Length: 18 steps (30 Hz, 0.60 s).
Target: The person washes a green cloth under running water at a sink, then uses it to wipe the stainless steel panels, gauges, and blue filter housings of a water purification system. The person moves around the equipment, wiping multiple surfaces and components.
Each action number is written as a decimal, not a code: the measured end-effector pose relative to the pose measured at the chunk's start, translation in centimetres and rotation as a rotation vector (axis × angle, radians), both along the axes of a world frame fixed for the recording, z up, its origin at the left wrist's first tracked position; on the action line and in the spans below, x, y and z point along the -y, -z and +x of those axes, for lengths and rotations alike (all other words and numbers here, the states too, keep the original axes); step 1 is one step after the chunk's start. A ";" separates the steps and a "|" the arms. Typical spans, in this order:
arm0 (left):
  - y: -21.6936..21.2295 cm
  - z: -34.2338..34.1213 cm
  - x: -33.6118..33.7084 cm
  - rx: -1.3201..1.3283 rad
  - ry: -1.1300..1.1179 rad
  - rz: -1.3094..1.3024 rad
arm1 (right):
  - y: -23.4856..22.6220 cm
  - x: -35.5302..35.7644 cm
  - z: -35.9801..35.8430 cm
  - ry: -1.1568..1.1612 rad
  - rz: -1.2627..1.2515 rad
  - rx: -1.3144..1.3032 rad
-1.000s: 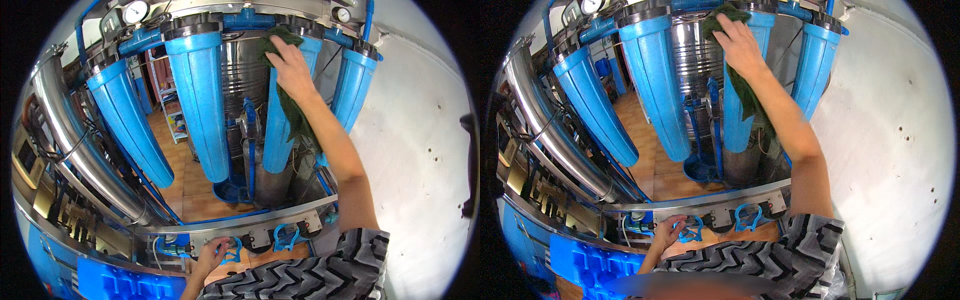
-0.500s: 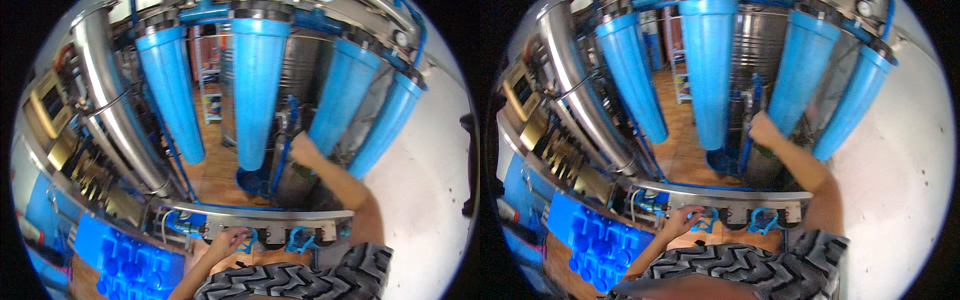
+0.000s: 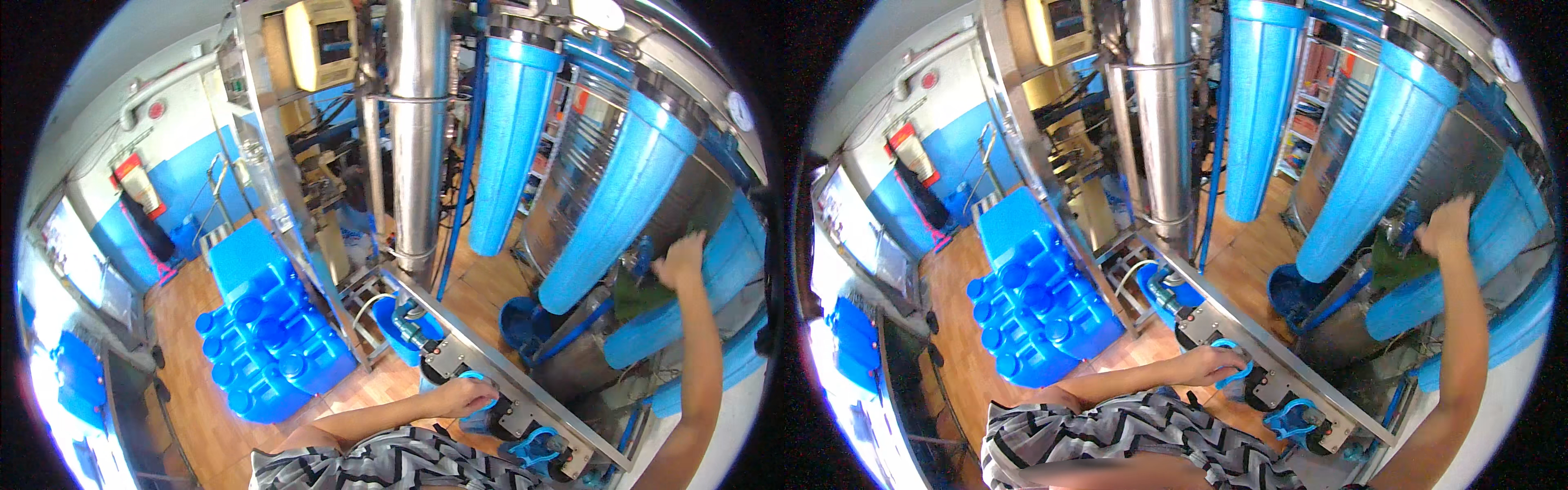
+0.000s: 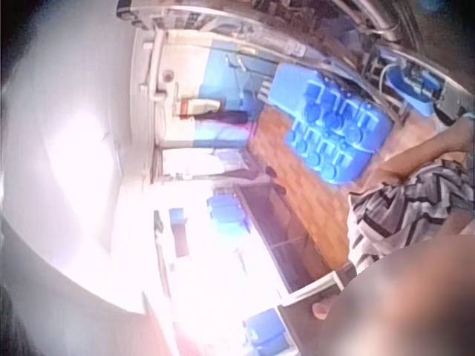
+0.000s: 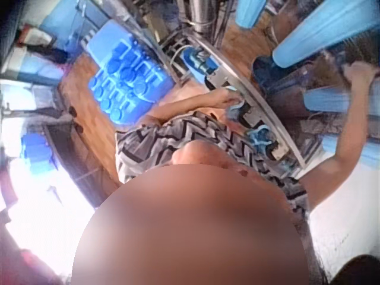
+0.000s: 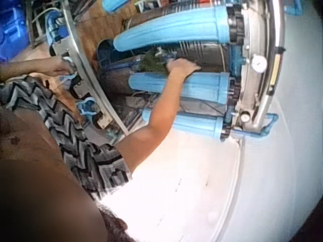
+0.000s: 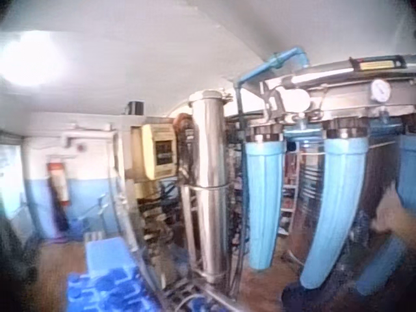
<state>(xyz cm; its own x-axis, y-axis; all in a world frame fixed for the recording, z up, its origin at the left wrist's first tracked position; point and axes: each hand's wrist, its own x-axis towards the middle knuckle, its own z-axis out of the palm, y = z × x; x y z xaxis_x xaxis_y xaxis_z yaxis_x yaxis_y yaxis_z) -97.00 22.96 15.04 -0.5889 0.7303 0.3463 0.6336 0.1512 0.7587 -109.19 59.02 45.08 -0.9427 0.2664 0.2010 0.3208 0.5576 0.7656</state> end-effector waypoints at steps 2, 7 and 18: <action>0.1 0.3 0.6 0.006 -0.007 0.027 | 5.9 0.9 2.2 -0.173 -0.005 0.035; 0.6 1.8 2.2 0.020 -0.100 0.014 | 15.1 -0.7 4.0 -0.519 -0.002 0.212; 1.0 2.3 1.7 0.042 -0.040 -0.036 | -4.5 -1.7 -0.1 -0.362 0.351 -0.442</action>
<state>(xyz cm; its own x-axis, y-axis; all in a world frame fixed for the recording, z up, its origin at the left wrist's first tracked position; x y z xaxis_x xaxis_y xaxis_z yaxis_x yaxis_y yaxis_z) -94.68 21.27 14.03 -0.6308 0.7176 0.2951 0.5947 0.2029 0.7779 -109.32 60.75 49.58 -0.7694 -0.2028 0.6057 0.4854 0.4307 0.7608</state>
